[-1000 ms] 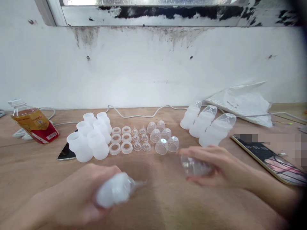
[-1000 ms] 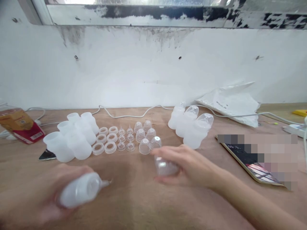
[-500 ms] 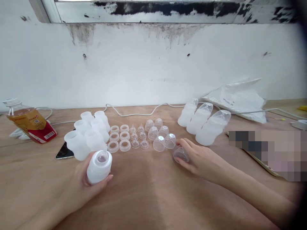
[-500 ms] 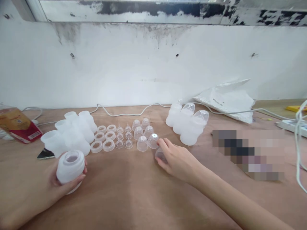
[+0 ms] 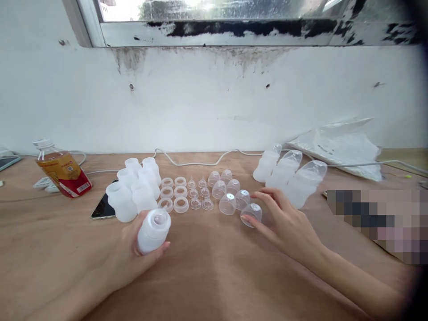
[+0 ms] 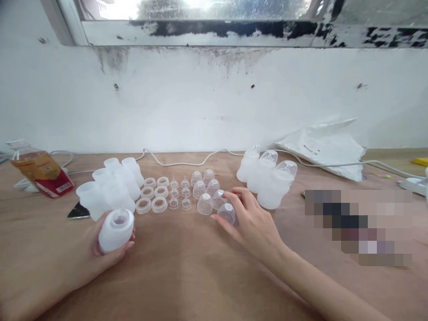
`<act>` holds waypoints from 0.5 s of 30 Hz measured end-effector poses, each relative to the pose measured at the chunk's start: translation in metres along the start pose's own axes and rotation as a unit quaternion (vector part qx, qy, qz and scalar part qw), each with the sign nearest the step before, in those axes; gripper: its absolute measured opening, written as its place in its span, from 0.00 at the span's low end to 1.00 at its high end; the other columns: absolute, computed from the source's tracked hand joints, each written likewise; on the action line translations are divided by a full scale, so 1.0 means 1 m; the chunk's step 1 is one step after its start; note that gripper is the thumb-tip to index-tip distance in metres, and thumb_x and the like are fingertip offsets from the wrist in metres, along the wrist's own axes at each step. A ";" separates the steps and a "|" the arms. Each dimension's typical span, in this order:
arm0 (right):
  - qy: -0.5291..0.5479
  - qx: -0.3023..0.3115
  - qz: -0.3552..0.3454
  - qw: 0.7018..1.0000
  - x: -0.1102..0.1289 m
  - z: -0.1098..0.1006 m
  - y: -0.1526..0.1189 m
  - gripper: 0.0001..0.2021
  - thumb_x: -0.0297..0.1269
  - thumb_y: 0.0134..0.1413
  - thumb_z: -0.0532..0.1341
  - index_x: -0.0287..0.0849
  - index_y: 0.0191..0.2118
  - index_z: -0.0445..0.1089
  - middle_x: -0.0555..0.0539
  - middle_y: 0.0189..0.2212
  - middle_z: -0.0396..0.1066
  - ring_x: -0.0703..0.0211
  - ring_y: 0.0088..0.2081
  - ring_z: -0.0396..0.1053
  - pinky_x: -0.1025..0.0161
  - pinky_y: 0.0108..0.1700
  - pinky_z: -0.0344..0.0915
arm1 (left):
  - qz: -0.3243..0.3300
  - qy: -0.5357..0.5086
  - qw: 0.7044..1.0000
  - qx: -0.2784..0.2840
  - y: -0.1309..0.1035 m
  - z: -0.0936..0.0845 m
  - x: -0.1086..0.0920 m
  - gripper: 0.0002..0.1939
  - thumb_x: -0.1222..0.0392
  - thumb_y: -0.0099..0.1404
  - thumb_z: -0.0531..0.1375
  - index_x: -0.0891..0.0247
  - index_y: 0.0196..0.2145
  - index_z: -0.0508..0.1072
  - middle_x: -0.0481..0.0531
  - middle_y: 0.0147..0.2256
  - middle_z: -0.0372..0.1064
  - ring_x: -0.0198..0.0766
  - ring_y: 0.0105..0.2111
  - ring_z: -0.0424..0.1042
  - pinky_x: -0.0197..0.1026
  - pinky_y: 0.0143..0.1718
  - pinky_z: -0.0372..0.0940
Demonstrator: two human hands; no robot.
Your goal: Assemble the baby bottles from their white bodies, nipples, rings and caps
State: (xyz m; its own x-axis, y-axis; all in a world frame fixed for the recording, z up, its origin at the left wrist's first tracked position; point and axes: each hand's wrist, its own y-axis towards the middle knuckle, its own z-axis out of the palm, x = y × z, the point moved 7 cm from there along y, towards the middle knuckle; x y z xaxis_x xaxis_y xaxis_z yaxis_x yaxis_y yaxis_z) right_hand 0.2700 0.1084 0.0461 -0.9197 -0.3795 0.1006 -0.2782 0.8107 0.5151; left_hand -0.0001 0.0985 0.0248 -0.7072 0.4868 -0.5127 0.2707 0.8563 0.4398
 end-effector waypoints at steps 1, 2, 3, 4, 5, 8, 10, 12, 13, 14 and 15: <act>0.037 -0.002 -0.015 0.999 0.012 -0.006 0.003 0.17 0.46 0.53 0.53 0.41 0.45 0.57 0.39 0.42 0.60 0.55 0.36 0.66 0.61 0.30 0.64 | 0.023 0.012 1.000 0.017 0.001 0.003 -0.007 0.15 0.57 0.56 0.55 0.59 0.41 0.56 0.45 0.28 0.68 0.35 0.25 0.69 0.34 0.25 0.65; 0.094 0.020 -0.030 0.995 0.025 -0.009 0.006 0.17 0.45 0.53 0.53 0.42 0.45 0.56 0.40 0.42 0.60 0.57 0.34 0.66 0.62 0.30 0.65 | 0.060 0.026 0.997 0.040 0.003 0.007 -0.017 0.16 0.58 0.56 0.55 0.59 0.42 0.55 0.46 0.29 0.68 0.35 0.26 0.70 0.35 0.26 0.65; 0.163 0.068 -0.039 0.984 0.040 -0.008 0.010 0.17 0.45 0.53 0.54 0.42 0.46 0.56 0.41 0.41 0.61 0.60 0.32 0.65 0.63 0.30 0.65 | 0.109 0.047 0.991 0.063 0.004 0.012 -0.028 0.17 0.58 0.57 0.55 0.59 0.43 0.55 0.48 0.31 0.69 0.36 0.27 0.70 0.35 0.26 0.65; 0.238 0.132 -0.029 0.962 0.054 -0.004 0.013 0.19 0.46 0.52 0.54 0.42 0.47 0.55 0.42 0.39 0.62 0.62 0.31 0.65 0.65 0.28 0.65 | 0.162 0.079 0.981 0.071 0.006 0.015 -0.040 0.16 0.57 0.58 0.54 0.61 0.44 0.55 0.50 0.32 0.69 0.37 0.28 0.70 0.37 0.27 0.65; 0.316 0.215 -0.008 0.924 0.067 0.004 0.015 0.20 0.47 0.52 0.55 0.42 0.47 0.55 0.43 0.38 0.63 0.62 0.32 0.66 0.67 0.27 0.65 | 0.217 0.114 0.967 0.071 0.007 0.018 -0.051 0.15 0.57 0.60 0.52 0.63 0.43 0.55 0.52 0.32 0.69 0.39 0.28 0.71 0.38 0.27 0.65; 0.487 0.464 0.076 0.736 0.105 0.030 0.006 0.18 0.50 0.52 0.53 0.42 0.42 0.57 0.47 0.31 0.66 0.65 0.26 0.66 0.73 0.18 0.59 | 0.331 0.192 0.923 0.052 0.009 0.025 -0.075 0.08 0.63 0.65 0.44 0.67 0.40 0.57 0.54 0.30 0.69 0.40 0.28 0.70 0.41 0.28 0.65; 0.523 0.546 0.107 0.645 0.118 0.041 -0.001 0.13 0.47 0.52 0.53 0.42 0.37 0.59 0.51 0.25 0.65 0.71 0.18 0.60 0.75 0.14 0.52 | 0.351 0.223 0.908 0.053 0.012 0.029 -0.079 0.09 0.68 0.64 0.42 0.69 0.39 0.59 0.54 0.30 0.69 0.39 0.27 0.69 0.42 0.28 0.64; 0.521 0.547 0.124 0.643 0.118 0.051 0.001 0.09 0.42 0.51 0.54 0.42 0.33 0.59 0.54 0.19 0.62 0.74 0.15 0.53 0.76 0.14 0.48 | 0.350 0.252 0.900 0.061 0.013 0.033 -0.078 0.10 0.69 0.64 0.42 0.69 0.38 0.60 0.54 0.29 0.69 0.39 0.27 0.69 0.41 0.27 0.64; 0.509 0.541 0.125 0.657 0.116 0.055 0.002 0.08 0.41 0.51 0.55 0.41 0.31 0.60 0.54 0.18 0.60 0.74 0.15 0.51 0.76 0.14 0.47 | 0.347 0.265 0.898 0.063 0.012 0.035 -0.076 0.10 0.70 0.63 0.42 0.70 0.38 0.60 0.54 0.29 0.69 0.39 0.27 0.69 0.41 0.27 0.64; 0.498 0.533 0.117 0.674 0.115 0.057 0.004 0.07 0.39 0.50 0.55 0.41 0.29 0.60 0.55 0.18 0.59 0.74 0.16 0.50 0.76 0.15 0.47 | 0.342 0.277 0.896 0.064 0.012 0.037 -0.075 0.10 0.70 0.63 0.43 0.70 0.37 0.61 0.54 0.28 0.69 0.40 0.26 0.69 0.41 0.26 0.64; 0.489 0.525 0.101 0.689 0.114 0.058 0.006 0.06 0.38 0.49 0.56 0.41 0.29 0.60 0.55 0.18 0.58 0.74 0.17 0.51 0.75 0.16 0.48 | 0.336 0.285 0.896 0.064 0.012 0.038 -0.074 0.10 0.70 0.62 0.43 0.70 0.37 0.61 0.55 0.28 0.69 0.40 0.26 0.69 0.40 0.25 0.64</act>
State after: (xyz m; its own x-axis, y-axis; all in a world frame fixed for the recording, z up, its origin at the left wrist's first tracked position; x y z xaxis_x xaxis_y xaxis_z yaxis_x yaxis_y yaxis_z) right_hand 0.1475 0.0958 0.0114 -0.4849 0.0855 0.8704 -0.6912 0.5722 -0.4413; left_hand 0.0800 0.0789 0.0399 -0.5661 0.7632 0.3115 0.8064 0.4344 0.4012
